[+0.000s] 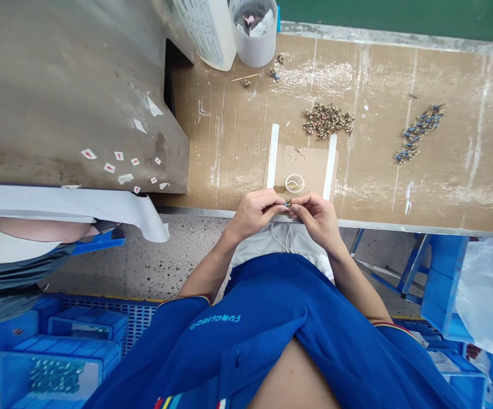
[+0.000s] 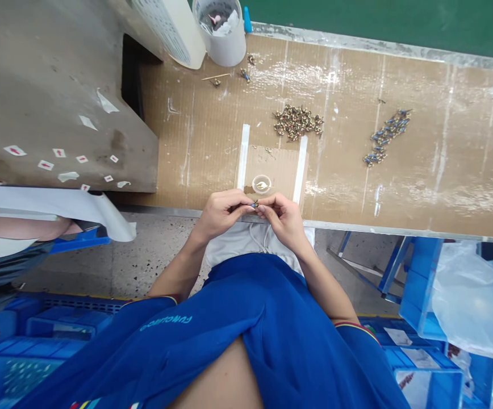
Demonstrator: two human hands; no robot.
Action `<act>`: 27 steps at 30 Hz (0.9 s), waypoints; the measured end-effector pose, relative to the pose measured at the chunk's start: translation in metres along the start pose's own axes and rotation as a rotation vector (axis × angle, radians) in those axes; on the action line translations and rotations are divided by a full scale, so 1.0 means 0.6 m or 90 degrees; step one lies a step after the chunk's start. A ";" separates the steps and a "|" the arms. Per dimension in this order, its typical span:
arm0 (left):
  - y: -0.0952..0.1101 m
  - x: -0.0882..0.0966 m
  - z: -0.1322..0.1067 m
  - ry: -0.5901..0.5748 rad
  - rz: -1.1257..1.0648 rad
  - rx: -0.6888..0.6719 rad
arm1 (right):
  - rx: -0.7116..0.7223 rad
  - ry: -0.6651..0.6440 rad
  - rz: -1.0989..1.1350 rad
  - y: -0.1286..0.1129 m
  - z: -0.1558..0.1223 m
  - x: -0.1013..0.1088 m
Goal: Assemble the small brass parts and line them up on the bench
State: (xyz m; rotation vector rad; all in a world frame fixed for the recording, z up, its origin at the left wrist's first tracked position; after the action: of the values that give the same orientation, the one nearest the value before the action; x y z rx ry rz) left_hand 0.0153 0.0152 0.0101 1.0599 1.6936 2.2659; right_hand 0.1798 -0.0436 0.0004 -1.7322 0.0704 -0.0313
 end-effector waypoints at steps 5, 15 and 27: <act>-0.004 -0.003 -0.002 -0.003 0.011 -0.010 | 0.003 -0.036 0.002 -0.002 0.003 0.003; -0.011 -0.005 -0.009 -0.003 0.028 -0.058 | 0.015 -0.097 -0.029 -0.006 0.008 -0.003; 0.002 -0.004 -0.001 0.003 0.020 -0.026 | 0.027 -0.024 0.017 -0.003 -0.001 0.009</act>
State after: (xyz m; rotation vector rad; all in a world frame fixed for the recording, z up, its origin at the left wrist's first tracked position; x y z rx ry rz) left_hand 0.0170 0.0132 0.0099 1.0809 1.6362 2.3130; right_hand 0.1854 -0.0444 0.0024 -1.6880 0.0649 0.0197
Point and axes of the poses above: each hand's wrist, its own z-axis towards the middle knuckle, its own x-axis out of the back of the hand, y = z × x, the point moved 3 cm from there along z, towards the middle knuckle, and after that the axes turned 6 degrees about x, right-handed, at the moved point
